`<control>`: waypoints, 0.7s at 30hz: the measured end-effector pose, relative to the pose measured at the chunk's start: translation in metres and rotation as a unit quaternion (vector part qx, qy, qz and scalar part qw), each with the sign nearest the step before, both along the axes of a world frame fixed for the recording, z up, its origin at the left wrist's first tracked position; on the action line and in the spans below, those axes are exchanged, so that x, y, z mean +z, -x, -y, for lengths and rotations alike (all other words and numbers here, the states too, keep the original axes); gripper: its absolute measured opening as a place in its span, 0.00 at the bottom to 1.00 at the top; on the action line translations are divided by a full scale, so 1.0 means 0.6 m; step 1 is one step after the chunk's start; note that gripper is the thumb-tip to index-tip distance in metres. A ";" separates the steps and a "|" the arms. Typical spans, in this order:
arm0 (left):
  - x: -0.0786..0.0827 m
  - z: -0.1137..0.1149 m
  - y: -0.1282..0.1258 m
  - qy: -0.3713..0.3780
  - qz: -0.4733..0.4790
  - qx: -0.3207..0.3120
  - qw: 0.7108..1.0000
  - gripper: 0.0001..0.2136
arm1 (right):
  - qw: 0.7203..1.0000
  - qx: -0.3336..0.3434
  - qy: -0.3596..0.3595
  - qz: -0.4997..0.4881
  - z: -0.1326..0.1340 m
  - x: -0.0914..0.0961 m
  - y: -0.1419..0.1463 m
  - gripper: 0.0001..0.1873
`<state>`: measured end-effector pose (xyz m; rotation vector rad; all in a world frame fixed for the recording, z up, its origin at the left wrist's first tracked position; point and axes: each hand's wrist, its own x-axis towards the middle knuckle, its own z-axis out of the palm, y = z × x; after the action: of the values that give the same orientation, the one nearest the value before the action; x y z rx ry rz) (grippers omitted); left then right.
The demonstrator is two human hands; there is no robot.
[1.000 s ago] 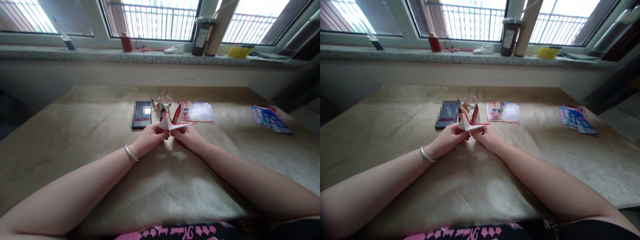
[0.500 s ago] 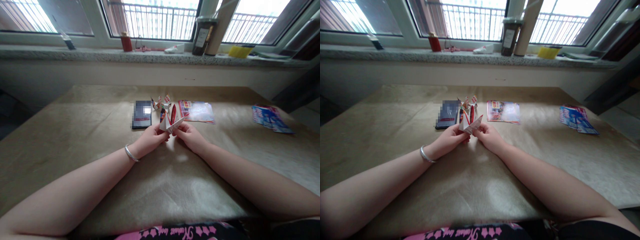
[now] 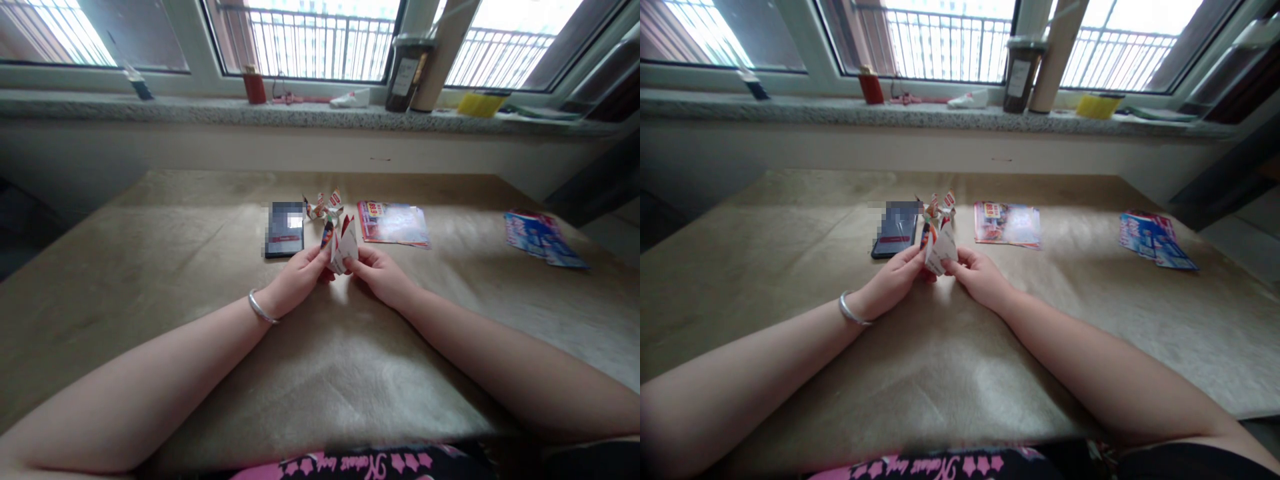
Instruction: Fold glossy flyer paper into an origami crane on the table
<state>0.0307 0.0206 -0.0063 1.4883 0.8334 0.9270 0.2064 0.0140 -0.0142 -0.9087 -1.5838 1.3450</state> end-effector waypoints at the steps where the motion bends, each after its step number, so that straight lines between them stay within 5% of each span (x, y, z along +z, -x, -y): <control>1: 0.000 0.000 0.000 -0.007 0.005 0.010 1.000 0.17 | 1.000 0.006 0.002 0.008 0.000 -0.002 0.000 0.19; 21: 0.003 -0.001 0.001 -0.010 0.070 0.017 0.997 0.15 | 0.997 -0.068 -0.040 -0.009 0.006 -0.006 0.004 0.16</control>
<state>0.0302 0.0210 -0.0045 1.4117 0.7507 1.0558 0.2042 0.0104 -0.0178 -0.9359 -1.5232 1.1837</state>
